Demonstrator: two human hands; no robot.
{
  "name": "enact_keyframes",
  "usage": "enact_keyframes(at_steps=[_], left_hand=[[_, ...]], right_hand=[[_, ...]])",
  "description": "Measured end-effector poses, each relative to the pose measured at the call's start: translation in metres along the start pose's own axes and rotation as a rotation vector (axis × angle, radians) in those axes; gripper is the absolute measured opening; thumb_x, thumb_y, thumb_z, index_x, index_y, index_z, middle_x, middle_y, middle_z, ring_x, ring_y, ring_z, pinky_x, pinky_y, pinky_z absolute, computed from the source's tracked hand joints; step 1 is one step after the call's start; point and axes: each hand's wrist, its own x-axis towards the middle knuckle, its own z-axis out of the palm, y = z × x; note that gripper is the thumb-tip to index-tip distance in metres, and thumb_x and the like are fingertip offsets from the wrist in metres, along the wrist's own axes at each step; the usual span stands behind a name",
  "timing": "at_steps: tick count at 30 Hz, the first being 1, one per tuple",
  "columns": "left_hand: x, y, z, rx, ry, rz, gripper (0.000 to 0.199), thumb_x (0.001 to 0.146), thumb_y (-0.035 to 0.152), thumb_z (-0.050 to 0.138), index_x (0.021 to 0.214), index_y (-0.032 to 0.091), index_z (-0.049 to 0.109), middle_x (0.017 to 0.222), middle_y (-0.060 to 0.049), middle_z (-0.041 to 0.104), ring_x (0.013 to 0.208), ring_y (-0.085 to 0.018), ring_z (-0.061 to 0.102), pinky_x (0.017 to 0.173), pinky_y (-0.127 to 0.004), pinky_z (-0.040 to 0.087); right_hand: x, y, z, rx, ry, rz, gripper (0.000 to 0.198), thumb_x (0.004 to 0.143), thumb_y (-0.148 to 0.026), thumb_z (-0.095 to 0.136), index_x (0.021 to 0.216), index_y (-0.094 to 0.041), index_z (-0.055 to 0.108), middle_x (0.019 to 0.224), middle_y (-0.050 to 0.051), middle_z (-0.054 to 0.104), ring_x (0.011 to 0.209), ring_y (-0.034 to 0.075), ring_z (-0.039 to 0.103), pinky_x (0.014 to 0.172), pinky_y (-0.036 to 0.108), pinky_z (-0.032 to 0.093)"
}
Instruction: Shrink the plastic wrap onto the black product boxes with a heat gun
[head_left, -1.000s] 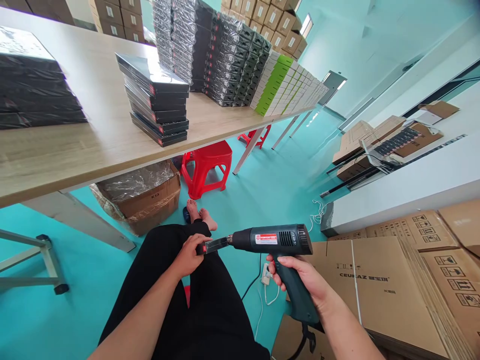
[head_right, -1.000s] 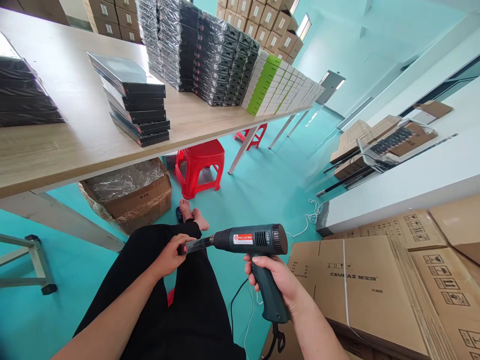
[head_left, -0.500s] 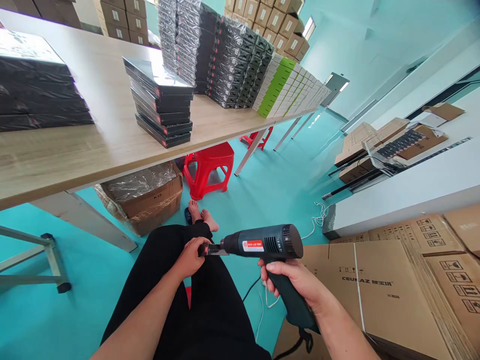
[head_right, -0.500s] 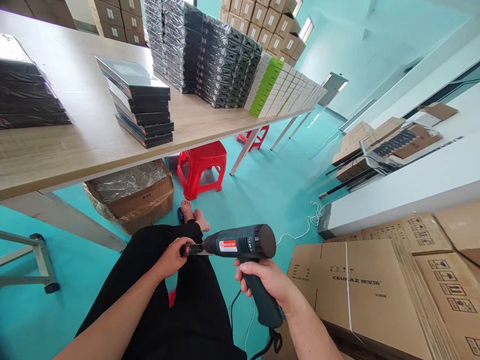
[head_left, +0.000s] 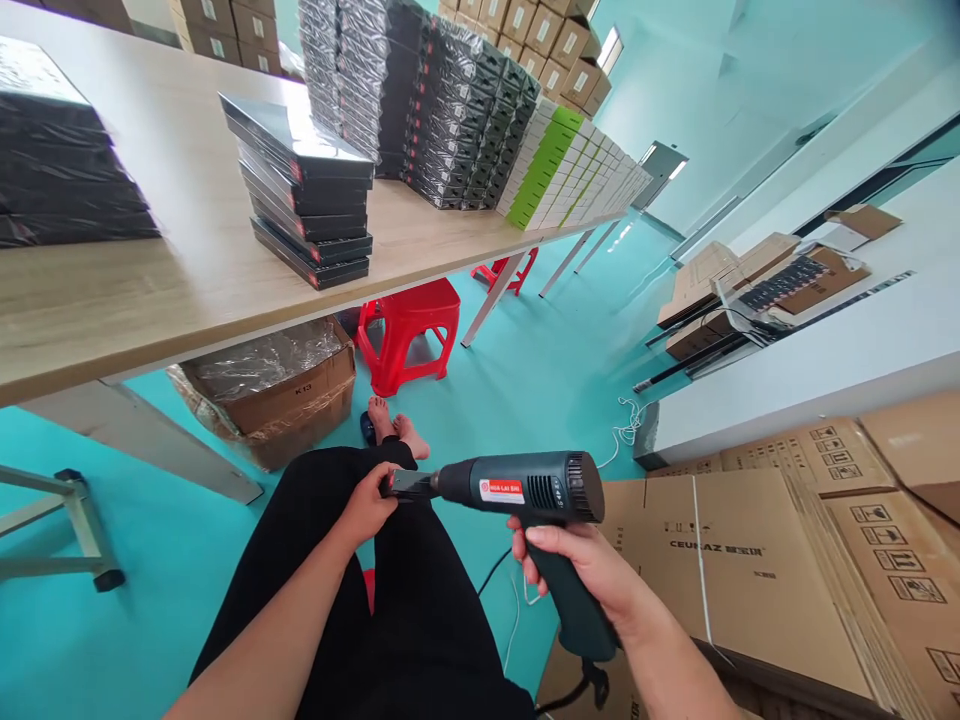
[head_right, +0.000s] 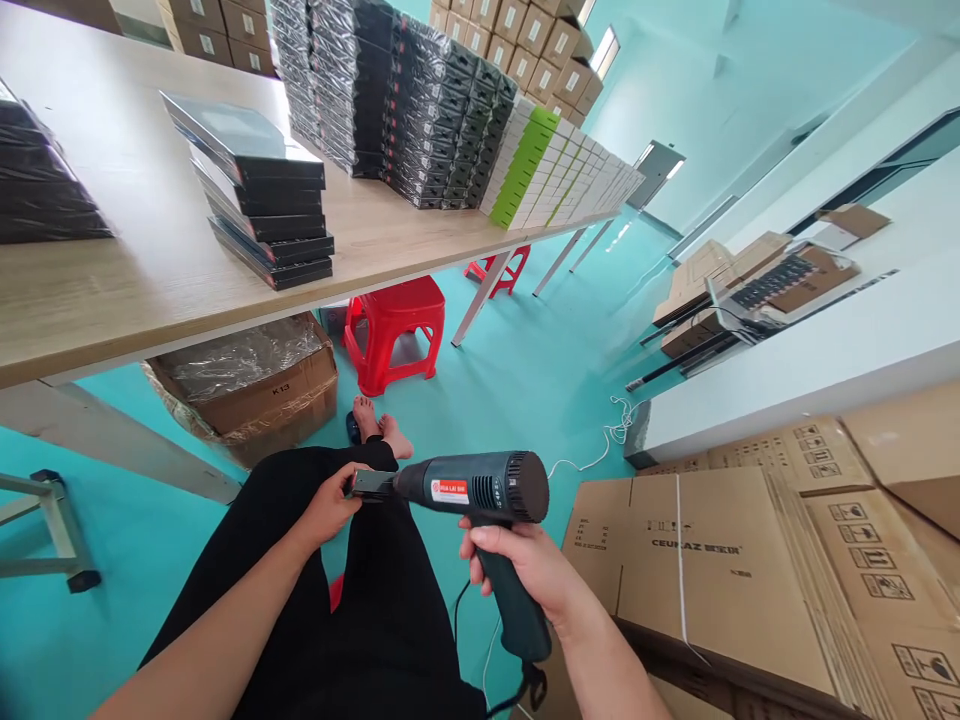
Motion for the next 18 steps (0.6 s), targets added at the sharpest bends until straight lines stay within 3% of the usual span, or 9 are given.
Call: enact_keyframes(at_steps=[3, 6, 12, 18], left_hand=[[0.0, 0.001, 0.001, 0.016, -0.018, 0.028, 0.039, 0.056, 0.004, 0.049, 0.089, 0.02, 0.063, 0.088, -0.001, 0.06, 0.087, -0.019, 0.053, 0.081, -0.028, 0.038], [0.0, 0.001, -0.001, -0.026, -0.008, 0.002, 0.036, 0.056, 0.003, 0.051, 0.085, 0.02, 0.064, 0.085, 0.0, 0.06, 0.085, -0.018, 0.054, 0.079, -0.027, 0.039], [-0.002, -0.005, -0.004, -0.422, 0.07, -0.209, 0.038, 0.051, 0.004, 0.054, 0.085, 0.017, 0.064, 0.071, 0.001, 0.061, 0.065, -0.015, 0.055, 0.062, -0.025, 0.041], [-0.002, -0.01, -0.004, -0.663, 0.085, -0.295, 0.029, 0.051, 0.005, 0.05, 0.075, 0.015, 0.061, 0.067, 0.0, 0.061, 0.06, -0.016, 0.057, 0.055, -0.026, 0.043]], right_hand=[[-0.002, 0.003, 0.005, 0.012, 0.054, -0.005, 0.031, 0.078, -0.036, 0.065, 0.1, -0.014, 0.067, 0.081, 0.006, 0.067, 0.063, 0.014, 0.061, 0.054, 0.025, 0.048], [-0.004, 0.006, 0.005, 0.01, -0.023, 0.025, 0.029, 0.077, -0.034, 0.066, 0.098, -0.013, 0.067, 0.08, 0.007, 0.067, 0.061, 0.015, 0.061, 0.052, 0.025, 0.047], [-0.006, 0.007, -0.012, 0.189, 0.125, -0.051, 0.027, 0.082, -0.032, 0.062, 0.102, -0.014, 0.066, 0.082, 0.006, 0.065, 0.063, 0.014, 0.059, 0.053, 0.023, 0.048], [-0.022, 0.017, -0.023, 0.245, -0.007, 0.037, 0.029, 0.085, -0.03, 0.054, 0.107, -0.012, 0.064, 0.084, 0.008, 0.066, 0.062, 0.013, 0.061, 0.052, 0.021, 0.046]])
